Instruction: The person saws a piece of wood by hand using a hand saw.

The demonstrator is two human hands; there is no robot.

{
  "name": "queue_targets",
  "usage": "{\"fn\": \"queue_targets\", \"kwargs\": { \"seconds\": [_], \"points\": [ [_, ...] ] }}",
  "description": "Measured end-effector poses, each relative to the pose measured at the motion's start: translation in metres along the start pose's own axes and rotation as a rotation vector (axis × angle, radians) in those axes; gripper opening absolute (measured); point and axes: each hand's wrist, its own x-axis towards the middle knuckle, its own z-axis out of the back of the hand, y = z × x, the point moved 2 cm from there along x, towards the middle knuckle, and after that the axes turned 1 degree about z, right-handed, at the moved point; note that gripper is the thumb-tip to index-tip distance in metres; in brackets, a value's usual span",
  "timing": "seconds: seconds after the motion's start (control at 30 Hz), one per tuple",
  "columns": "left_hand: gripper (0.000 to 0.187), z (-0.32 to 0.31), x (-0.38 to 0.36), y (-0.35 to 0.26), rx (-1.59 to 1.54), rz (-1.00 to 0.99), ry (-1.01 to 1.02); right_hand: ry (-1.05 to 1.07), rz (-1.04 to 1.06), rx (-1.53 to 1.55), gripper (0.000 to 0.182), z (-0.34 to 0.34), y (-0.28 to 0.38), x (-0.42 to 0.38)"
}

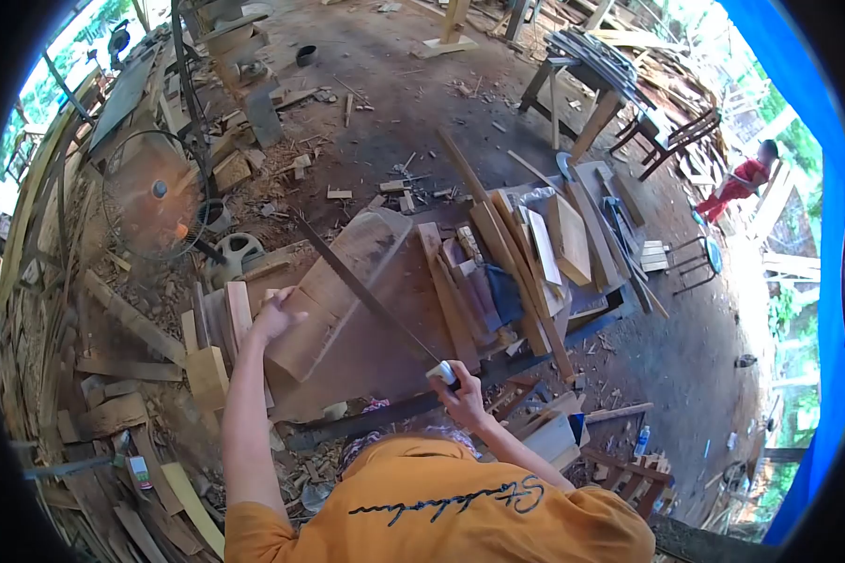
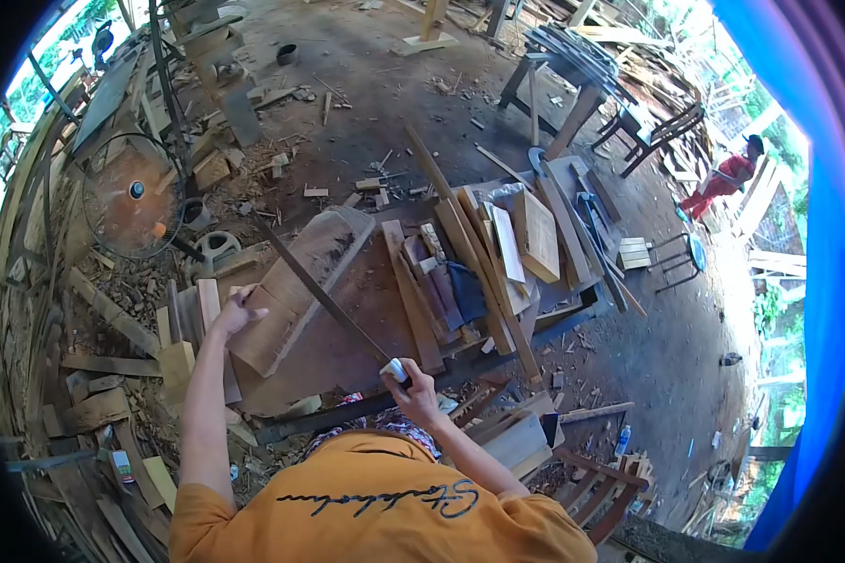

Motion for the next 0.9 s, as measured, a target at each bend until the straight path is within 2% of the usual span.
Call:
{"fn": "queue_targets", "kwargs": {
  "seconds": [0.2,0.27,0.3,0.4,0.43,0.5,0.53,0.7,0.9],
  "points": [
    [0.068,-0.007,0.005,0.016,0.132,0.127,0.022,0.062,-0.021,-0.027,0.027,-0.016,-0.007,0.008],
    [0.056,-0.023,0.007,0.032,-0.031,0.080,-0.029,0.081,-0.037,-0.037,0.025,-0.021,-0.005,0.009],
    [0.056,-0.030,-0.003,0.023,-0.037,0.099,-0.047,0.108,-0.033,-0.035,0.025,-0.025,-0.007,0.010],
    [0.042,-0.049,-0.019,-0.014,0.409,0.230,-0.475,0.096,0.101,-0.122,0.027,-0.033,-0.004,0.020],
    [0.042,-0.057,-0.017,-0.019,0.404,0.240,-0.483,0.109,0.107,-0.123,0.027,-0.036,-0.007,0.024],
    [0.041,-0.067,-0.019,-0.029,0.389,0.313,-0.780,0.110,0.202,-0.233,0.028,-0.043,-0.012,0.030],
    [0.038,-0.073,-0.018,-0.034,0.387,0.306,-0.845,0.123,0.206,-0.235,0.028,-0.045,-0.013,0.033],
    [0.037,-0.082,-0.016,-0.047,0.439,0.298,-0.948,0.133,0.312,-0.318,0.029,-0.054,-0.013,0.047],
    [0.035,-0.084,-0.010,-0.040,0.525,0.454,-0.835,0.177,0.409,-0.385,0.029,-0.060,-0.019,0.055]
  ]
}}
